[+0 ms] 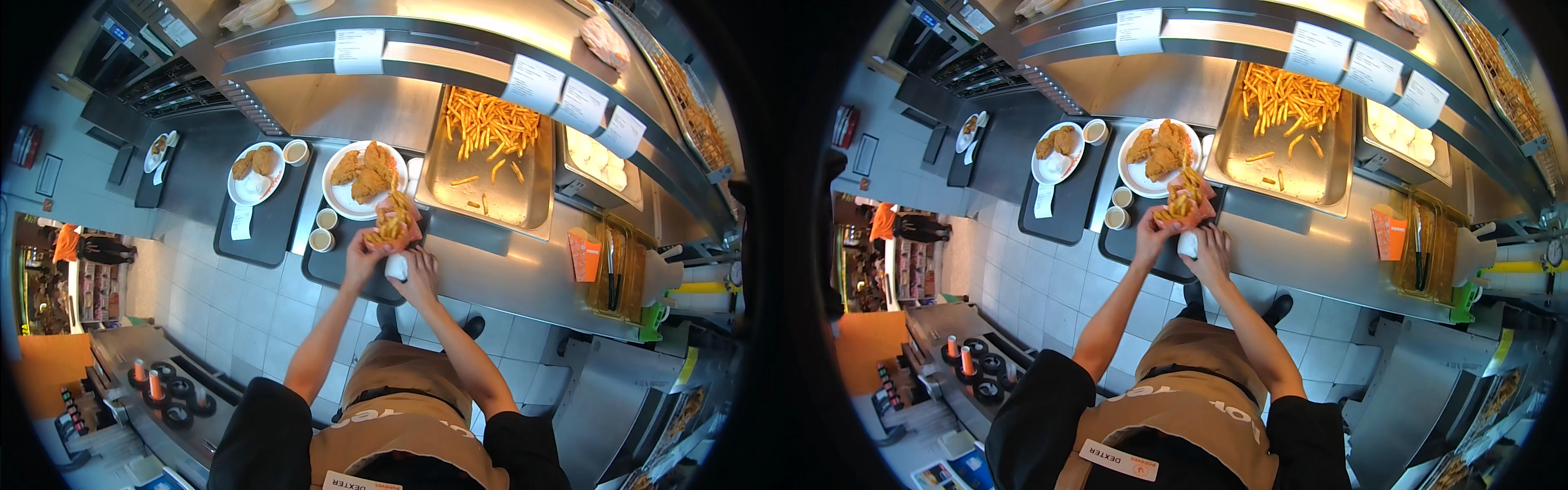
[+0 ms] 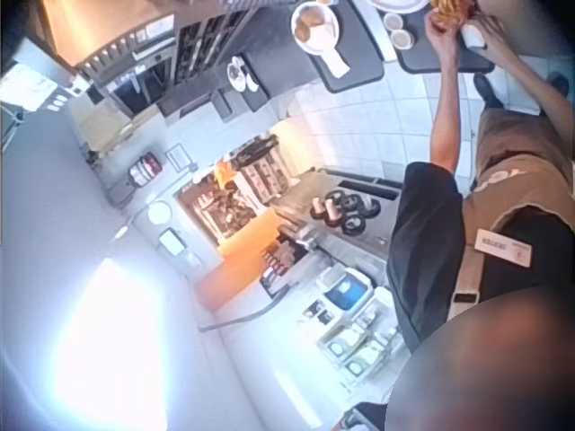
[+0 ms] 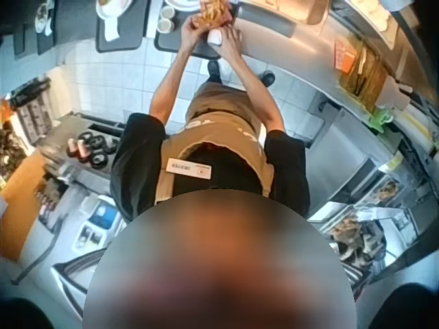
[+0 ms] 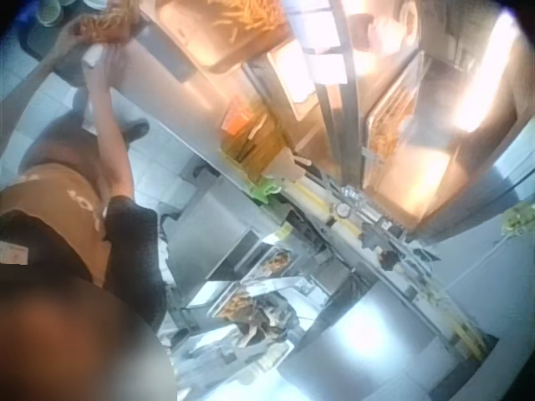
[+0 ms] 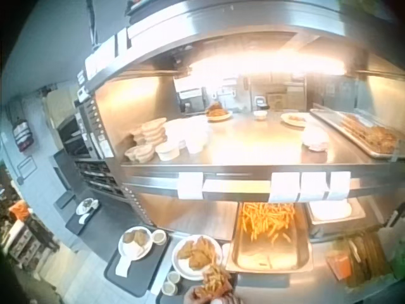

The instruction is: The person assembles multiple fried chicken meals by placing fried chicken pieces onto plates using tongs, then scooping french fries into paper bags and placing them on trays. The person also adds small sauce cups and napkins to each tray before handing completed orders to a coworker.

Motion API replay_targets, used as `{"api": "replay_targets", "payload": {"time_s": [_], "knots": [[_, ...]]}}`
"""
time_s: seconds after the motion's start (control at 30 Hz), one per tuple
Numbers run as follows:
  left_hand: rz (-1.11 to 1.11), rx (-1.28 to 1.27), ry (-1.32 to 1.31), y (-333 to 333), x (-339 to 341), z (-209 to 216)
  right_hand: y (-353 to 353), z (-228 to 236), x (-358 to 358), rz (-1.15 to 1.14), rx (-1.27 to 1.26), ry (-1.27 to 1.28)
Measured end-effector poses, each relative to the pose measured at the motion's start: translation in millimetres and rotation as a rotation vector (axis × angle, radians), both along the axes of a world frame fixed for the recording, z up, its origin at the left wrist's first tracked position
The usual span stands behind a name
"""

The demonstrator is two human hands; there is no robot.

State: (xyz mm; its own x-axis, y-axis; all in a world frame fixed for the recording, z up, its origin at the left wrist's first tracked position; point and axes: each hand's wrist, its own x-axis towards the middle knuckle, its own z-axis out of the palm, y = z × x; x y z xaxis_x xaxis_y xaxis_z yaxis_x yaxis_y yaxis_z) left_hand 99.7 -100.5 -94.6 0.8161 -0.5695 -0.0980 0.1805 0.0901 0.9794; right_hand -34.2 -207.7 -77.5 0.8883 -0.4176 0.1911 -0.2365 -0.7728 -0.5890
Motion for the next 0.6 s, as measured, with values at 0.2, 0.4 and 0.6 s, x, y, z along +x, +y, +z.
{"api": "replay_targets", "payload": {"time_s": [0.2, 0.4, 0.6], "knots": [[0.040, 0.215, -0.352, -3, -8, -3, 22, -14, -21, 0.011, 0.017, -0.002], [0.086, 0.134, -0.137, 2, -18, -8, 51, -10, -28, -0.285, 0.081, -0.019], [0.050, 0.045, -0.167, 9, -16, -29, 54, -14, -28, -0.306, 0.164, -0.117]]}}
